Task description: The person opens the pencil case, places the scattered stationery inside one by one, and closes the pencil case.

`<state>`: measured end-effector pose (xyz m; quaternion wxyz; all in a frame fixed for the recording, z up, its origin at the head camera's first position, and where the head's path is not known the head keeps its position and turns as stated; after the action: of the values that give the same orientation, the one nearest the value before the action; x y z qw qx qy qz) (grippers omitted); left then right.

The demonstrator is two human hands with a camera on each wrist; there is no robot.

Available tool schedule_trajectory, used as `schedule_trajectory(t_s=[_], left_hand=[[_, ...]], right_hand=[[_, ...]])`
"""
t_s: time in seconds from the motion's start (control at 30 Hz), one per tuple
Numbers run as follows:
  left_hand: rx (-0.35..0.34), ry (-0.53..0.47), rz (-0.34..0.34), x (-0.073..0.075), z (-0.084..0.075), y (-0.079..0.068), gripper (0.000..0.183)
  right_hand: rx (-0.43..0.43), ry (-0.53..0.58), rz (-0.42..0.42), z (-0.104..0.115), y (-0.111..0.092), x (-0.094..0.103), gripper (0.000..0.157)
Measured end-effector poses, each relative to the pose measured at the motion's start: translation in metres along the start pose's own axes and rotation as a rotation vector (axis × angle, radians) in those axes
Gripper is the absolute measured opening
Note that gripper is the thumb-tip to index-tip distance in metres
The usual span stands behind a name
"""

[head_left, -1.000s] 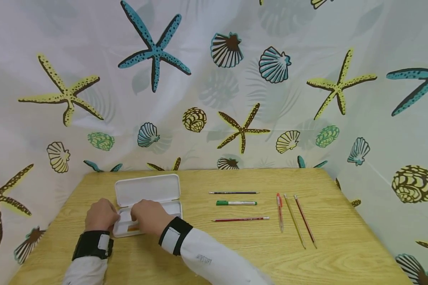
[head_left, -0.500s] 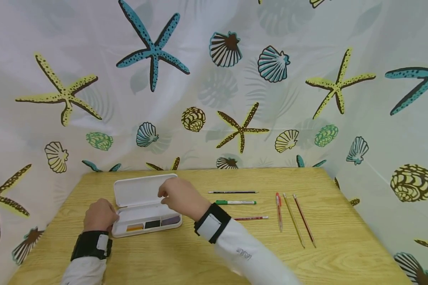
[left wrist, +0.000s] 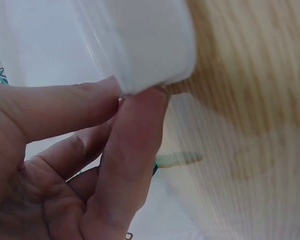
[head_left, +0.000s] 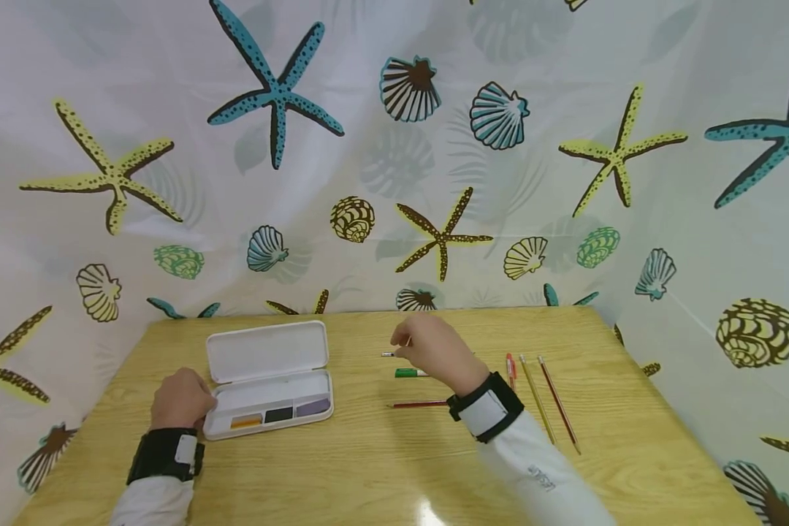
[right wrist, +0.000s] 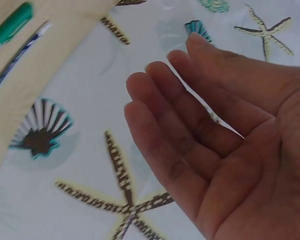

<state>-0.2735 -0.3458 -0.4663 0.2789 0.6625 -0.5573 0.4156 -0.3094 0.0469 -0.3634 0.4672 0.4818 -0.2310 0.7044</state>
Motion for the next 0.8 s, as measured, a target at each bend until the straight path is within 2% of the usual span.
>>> schedule_trajectory(t_s=[0.17, 0.33, 0.67, 0.8], left_hand=[[0.004, 0.006, 0.002, 0.000, 0.001, -0.002, 0.012], [0.008, 0.007, 0.000, 0.000, 0.002, -0.002, 0.012], [-0.001, -0.001, -0.001, 0.001, 0.001, 0.000, 0.011], [-0.001, -0.001, -0.003, 0.001, 0.000, 0.000, 0.011]], right_hand=[[-0.054, -0.019, 0.008, -0.028, -0.010, -0.004, 0.007], [-0.082, -0.045, 0.031, -0.048, -0.017, -0.012, 0.010], [-0.074, -0.020, 0.117, -0.066, -0.022, -0.042, 0.012], [-0.061, -0.022, 0.127, -0.068, -0.024, -0.048, 0.012]])
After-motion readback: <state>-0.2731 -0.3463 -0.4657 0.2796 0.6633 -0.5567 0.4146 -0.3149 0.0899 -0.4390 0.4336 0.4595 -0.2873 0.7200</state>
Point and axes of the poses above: each hand's wrist, its own y-axis towards the middle knuckle, its own x-axis out of the back of the hand, z = x × y, the point moved 5 cm from there along y, towards the middle knuckle, and after that the axes turned 3 degrees about -x, right-handed, at the moved point
